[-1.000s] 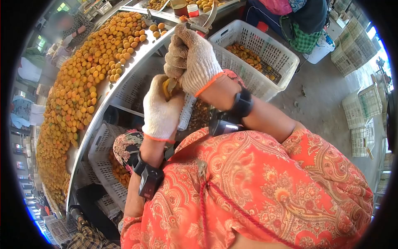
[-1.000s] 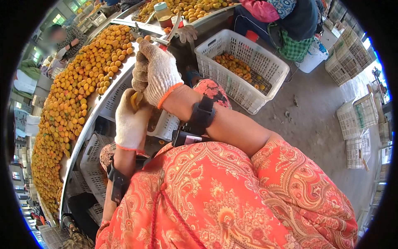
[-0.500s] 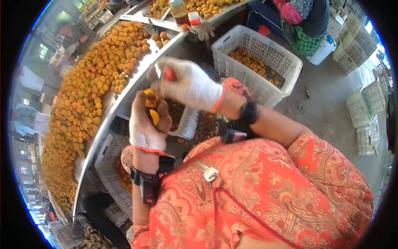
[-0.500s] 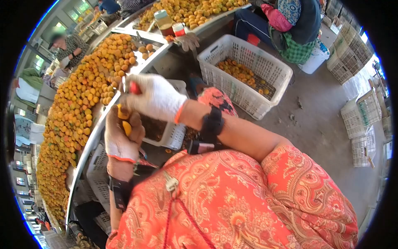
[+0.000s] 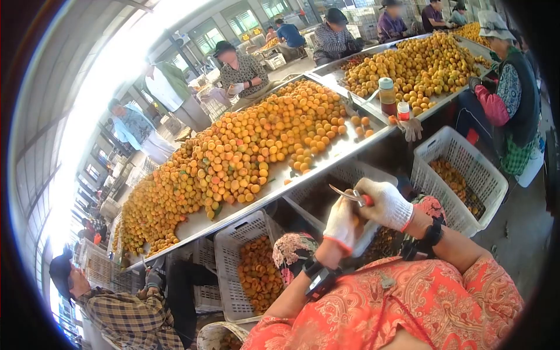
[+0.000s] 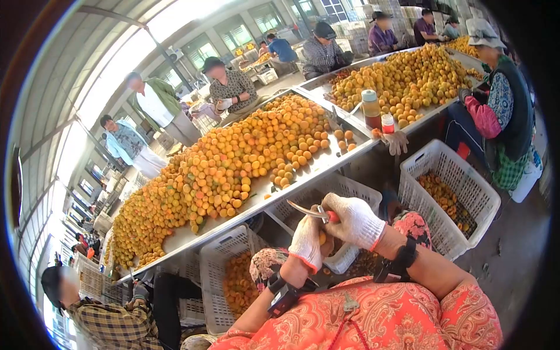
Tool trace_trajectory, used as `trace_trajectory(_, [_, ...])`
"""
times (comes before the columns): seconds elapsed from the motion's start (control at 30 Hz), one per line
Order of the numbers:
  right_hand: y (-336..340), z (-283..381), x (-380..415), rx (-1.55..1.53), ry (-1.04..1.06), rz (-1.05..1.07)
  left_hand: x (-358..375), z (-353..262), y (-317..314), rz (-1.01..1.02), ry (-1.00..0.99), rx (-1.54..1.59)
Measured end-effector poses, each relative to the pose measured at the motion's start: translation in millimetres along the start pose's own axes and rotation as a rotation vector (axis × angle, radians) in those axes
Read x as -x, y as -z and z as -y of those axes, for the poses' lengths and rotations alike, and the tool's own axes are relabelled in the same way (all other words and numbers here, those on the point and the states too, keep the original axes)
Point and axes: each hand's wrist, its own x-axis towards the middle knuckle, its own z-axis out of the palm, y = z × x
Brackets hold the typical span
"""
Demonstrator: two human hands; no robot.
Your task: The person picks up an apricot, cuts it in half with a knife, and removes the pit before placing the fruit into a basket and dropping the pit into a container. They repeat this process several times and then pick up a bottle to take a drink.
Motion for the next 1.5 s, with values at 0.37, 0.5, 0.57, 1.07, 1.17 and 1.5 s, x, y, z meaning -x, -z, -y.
trace_trajectory(0.37, [-11.2,32.0,-5.5,-0.044,0.120,-0.091,23.3,-24.3,28.1,0.130,0.338,0.131])
trace_trajectory(0.5, [-16.6,48.6,-14.1,-0.234,-0.067,-0.240,30.9,-44.9,45.6,0.232,0.248,0.227])
trace_trajectory(0.57, [-19.5,47.9,-21.5,-0.229,-0.140,-0.275,34.0,-55.9,57.8,0.125,0.117,0.201])
trace_trajectory(1.07, [-12.5,-78.4,26.0,0.273,-0.458,0.284,89.4,-116.9,377.2,-0.901,-0.448,-0.473])
trace_trajectory(1.17, [2.5,-69.7,22.3,0.178,-0.543,0.281,94.8,-128.0,326.2,-0.880,-0.442,-0.424])
trace_trajectory(1.5, [47.2,-84.0,24.2,0.212,-0.576,0.251,34.2,-120.3,180.8,-0.202,-0.404,-0.404])
